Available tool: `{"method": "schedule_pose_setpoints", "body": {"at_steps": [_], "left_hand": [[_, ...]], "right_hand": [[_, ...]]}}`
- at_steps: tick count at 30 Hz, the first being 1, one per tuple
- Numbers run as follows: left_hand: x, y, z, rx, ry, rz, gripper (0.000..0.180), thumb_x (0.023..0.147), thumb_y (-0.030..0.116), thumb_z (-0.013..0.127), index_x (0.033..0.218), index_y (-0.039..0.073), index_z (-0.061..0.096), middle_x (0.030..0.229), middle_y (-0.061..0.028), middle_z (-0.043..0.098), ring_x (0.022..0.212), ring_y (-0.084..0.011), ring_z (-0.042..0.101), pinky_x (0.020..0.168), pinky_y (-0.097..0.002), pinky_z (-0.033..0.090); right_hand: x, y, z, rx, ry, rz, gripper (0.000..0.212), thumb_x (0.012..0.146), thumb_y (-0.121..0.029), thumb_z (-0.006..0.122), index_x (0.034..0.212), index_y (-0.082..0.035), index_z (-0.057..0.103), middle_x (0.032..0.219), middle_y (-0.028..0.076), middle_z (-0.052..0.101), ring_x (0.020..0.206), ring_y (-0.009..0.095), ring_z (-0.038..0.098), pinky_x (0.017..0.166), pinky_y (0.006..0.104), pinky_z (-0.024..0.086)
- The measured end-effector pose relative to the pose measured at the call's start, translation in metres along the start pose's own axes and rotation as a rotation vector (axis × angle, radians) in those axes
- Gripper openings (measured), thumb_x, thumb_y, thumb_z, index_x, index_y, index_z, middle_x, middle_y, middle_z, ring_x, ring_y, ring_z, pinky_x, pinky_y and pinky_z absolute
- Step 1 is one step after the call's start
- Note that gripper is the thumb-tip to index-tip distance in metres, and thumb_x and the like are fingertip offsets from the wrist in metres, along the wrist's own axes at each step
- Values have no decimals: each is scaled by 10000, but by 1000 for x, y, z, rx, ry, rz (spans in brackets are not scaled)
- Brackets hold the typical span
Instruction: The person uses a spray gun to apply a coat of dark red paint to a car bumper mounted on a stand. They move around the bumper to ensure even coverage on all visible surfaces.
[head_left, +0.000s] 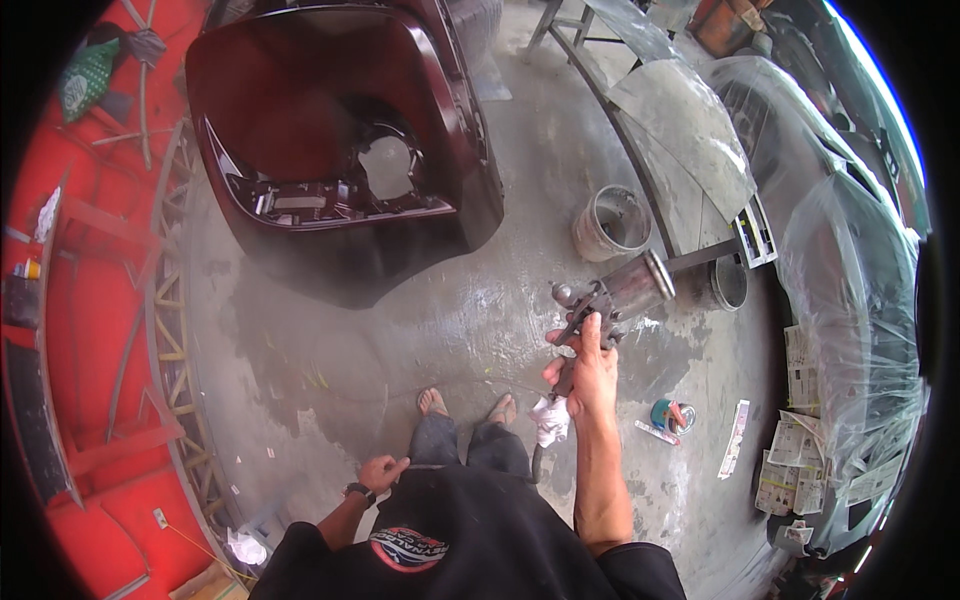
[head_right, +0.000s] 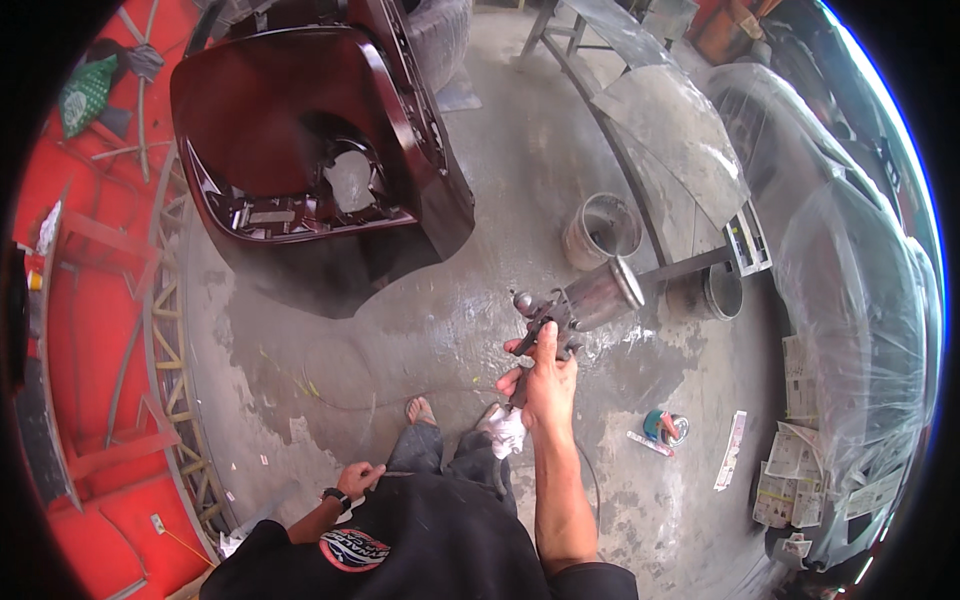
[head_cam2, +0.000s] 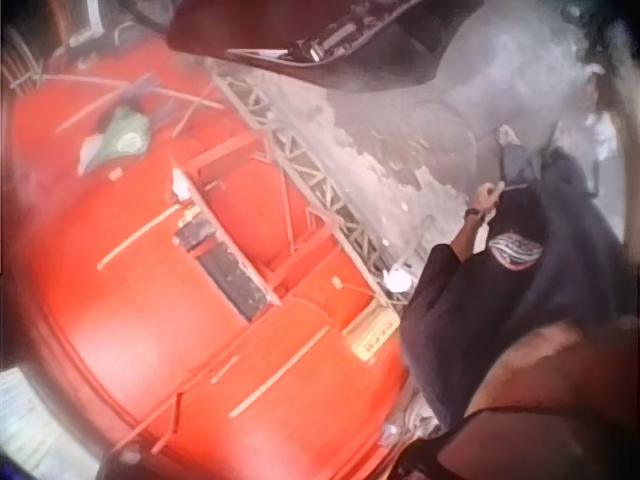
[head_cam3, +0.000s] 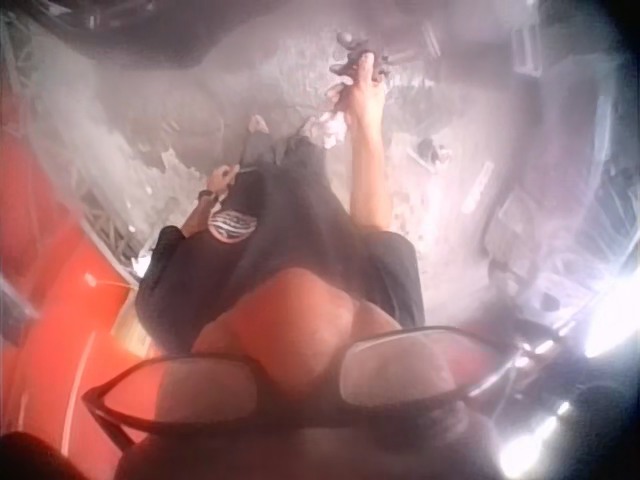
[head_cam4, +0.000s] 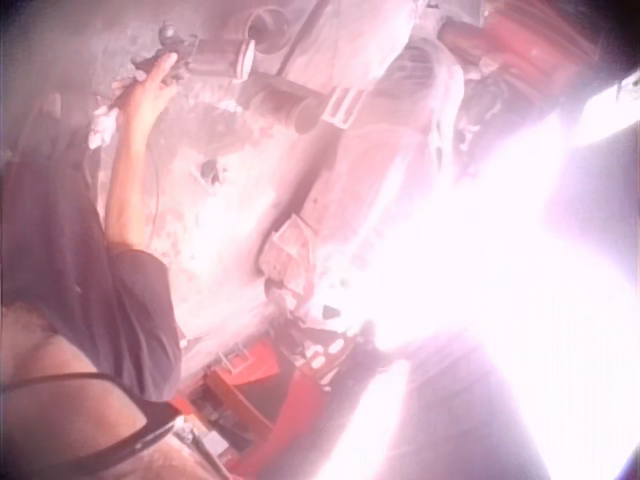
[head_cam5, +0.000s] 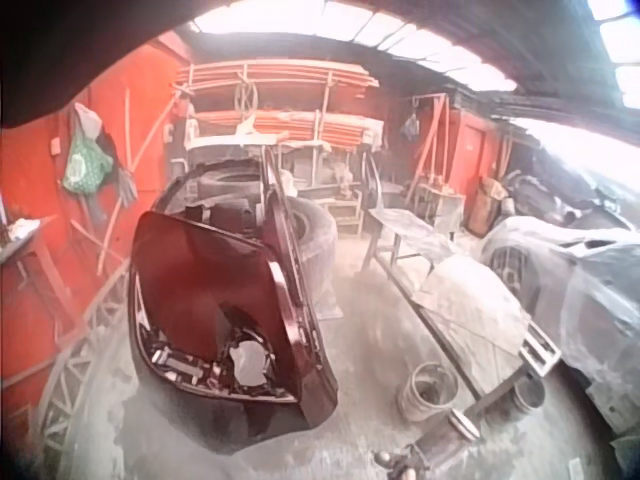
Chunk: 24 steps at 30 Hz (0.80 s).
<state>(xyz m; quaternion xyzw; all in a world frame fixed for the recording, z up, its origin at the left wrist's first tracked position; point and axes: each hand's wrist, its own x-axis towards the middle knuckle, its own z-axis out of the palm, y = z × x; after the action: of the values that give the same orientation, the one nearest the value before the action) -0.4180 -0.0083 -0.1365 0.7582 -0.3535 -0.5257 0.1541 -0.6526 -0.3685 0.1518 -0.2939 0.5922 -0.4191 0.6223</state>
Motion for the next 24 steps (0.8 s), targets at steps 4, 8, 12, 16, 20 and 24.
{"method": "schedule_pose_setpoints", "body": {"at_steps": [4,8,12,16,20,24], "left_hand": [[7,20,-10,-36,-3,43,596,914,611,608,787,35,691,725,-106,659,703,-242,633,681,-379,484],[5,46,-16,-249,24,102,554,970,540,576,747,37,640,649,-49,598,622,-152,574,612,-329,454],[7,57,-21,-393,78,141,536,1005,493,541,727,39,605,617,-27,559,586,-112,536,570,-309,423],[5,53,-25,-382,63,215,533,1014,481,525,747,26,596,611,-47,543,580,-138,532,567,-327,418],[11,21,-22,-251,36,403,535,1017,484,515,790,4,586,631,-124,539,596,-233,551,590,-371,429],[8,17,-19,-204,5,293,547,1024,504,484,831,0,575,693,-196,566,656,-351,564,631,-432,435]], "right_hand": [[-25,-57,53,-85,-119,-126,549,1027,-532,495,1255,-37,560,951,130,695,418,147,587,317,231,388],[-51,-127,122,-95,-314,-394,532,1032,-518,500,1230,-28,568,854,95,633,428,161,580,364,247,401],[-71,-167,161,-175,-325,-503,571,1016,-554,510,1240,-37,603,876,95,683,454,163,609,368,246,394],[-70,-179,153,-264,-385,-565,578,1043,-526,463,1287,-15,580,954,149,721,452,150,613,354,217,432],[-71,-199,130,-436,-381,-545,507,1045,-482,495,1256,-36,609,908,141,712,404,120,552,337,218,393],[-80,-219,129,-668,-327,-652,404,1030,-380,576,1167,-10,666,823,68,689,412,83,520,377,229,383]]}}
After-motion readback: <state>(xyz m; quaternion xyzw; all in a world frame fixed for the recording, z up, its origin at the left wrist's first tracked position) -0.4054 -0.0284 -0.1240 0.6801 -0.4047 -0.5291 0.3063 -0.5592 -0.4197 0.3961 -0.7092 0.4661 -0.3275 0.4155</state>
